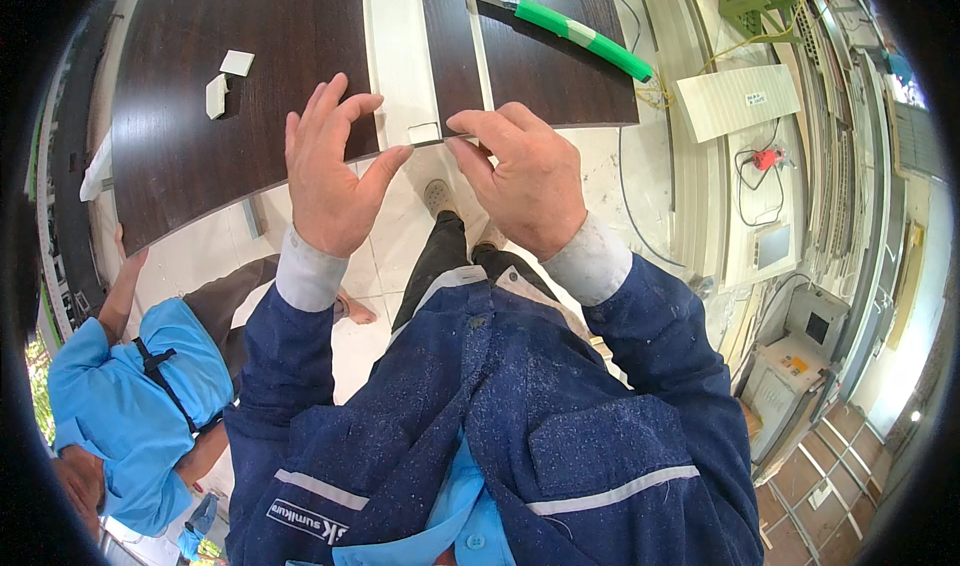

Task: The person trims small white wooden pieces using a green utility knife on a dark brown table. They then move to the floor and continue trimming similar pieces, occasionally picking up and inspecting them.

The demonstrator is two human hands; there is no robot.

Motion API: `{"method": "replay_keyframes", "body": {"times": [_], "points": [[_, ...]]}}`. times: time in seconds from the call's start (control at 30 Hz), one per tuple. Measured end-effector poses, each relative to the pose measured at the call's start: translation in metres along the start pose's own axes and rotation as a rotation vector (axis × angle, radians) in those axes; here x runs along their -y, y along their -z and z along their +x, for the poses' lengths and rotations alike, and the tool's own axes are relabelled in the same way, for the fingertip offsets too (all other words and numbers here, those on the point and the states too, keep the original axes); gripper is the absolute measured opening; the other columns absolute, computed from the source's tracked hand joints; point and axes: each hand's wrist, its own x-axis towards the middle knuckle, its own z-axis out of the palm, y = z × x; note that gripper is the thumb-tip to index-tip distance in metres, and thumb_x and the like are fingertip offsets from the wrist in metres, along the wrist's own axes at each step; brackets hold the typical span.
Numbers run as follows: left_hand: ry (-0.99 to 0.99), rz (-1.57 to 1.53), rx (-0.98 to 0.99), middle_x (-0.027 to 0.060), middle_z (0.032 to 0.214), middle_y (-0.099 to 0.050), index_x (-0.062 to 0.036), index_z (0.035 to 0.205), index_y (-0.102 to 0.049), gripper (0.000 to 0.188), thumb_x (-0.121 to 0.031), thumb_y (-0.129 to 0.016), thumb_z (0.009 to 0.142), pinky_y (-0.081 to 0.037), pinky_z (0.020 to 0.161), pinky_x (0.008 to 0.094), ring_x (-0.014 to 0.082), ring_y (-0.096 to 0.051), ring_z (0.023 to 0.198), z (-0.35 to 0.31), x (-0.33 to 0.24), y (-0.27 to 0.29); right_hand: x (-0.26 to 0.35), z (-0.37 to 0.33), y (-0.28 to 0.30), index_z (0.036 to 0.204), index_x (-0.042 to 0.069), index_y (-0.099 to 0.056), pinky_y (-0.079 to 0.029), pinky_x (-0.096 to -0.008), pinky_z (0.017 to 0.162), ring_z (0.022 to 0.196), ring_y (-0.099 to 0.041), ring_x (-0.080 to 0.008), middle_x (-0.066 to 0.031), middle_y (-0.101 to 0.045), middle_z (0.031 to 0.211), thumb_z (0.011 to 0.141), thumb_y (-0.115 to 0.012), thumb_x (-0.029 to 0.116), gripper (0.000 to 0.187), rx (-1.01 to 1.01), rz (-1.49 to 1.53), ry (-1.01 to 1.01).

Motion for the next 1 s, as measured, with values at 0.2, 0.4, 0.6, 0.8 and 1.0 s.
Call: {"method": "replay_keyframes", "body": {"times": [0.2,0.4,0.6,0.8,1.0], "points": [[-0.028,-0.017,-0.038,0.0204,0.154,-0.051,-0.013,0.136,-0.062,0.058,-0.046,-0.076,0.091,-0.016,0.122,0.0685,0.0415,-0.04,0.149,0.0,0.011,0.007,0.008,0.002,-0.003,0.112,0.006,-0.076,-0.054,-0.0331,0.066,0.073,-0.067,-0.0223,-0.01,-0.071,0.087,0.093,-0.074,0.013,0.02,0.05,0.017,-0.076],[-0.053,0.057,-0.006,0.0259,0.156,-0.046,-0.0099,0.148,-0.053,0.068,-0.049,-0.069,0.094,-0.012,0.123,0.0698,0.044,-0.034,0.152,0.011,0.011,-0.002,0.026,-0.006,-0.001,0.132,-0.001,-0.069,-0.047,-0.0237,0.067,0.077,-0.056,-0.0049,-0.0014,-0.068,0.084,0.104,-0.064,0.01,0.031,0.146,0.277,-0.386],[0.005,0.114,0.077,0.0276,0.162,-0.037,-0.005,0.153,-0.047,0.084,-0.056,-0.07,0.09,-0.007,0.125,0.0669,0.0438,-0.025,0.157,0.016,0.007,-0.004,0.036,-0.013,-0.012,0.137,0.001,-0.067,-0.049,-0.0255,0.068,0.075,-0.057,-0.0066,-0.0048,-0.069,0.083,0.102,-0.064,0.007,0.036,0.139,0.241,-0.36],[0.063,0.081,0.084,0.0276,0.164,-0.035,-0.0055,0.153,-0.047,0.085,-0.053,-0.072,0.087,-0.003,0.125,0.0674,0.0447,-0.021,0.158,0.024,0.001,-0.007,0.041,-0.013,-0.013,0.142,0.004,-0.06,-0.059,-0.0404,0.071,0.08,-0.074,-0.0337,-0.0185,-0.074,0.091,0.094,-0.068,0.01,0.049,0.228,-0.007,-0.257],[0.05,0.065,0.109,0.0275,0.165,-0.032,-0.0049,0.154,-0.045,0.087,-0.048,-0.075,0.085,-0.003,0.125,0.0674,0.0454,-0.02,0.158,0.026,0.0,-0.005,0.041,-0.015,-0.013,0.143,0.005,-0.06,-0.058,-0.0371,0.068,0.076,-0.073,-0.0335,-0.0182,-0.073,0.089,0.092,-0.071,0.009,0.052,0.219,0.118,-0.343]]}}
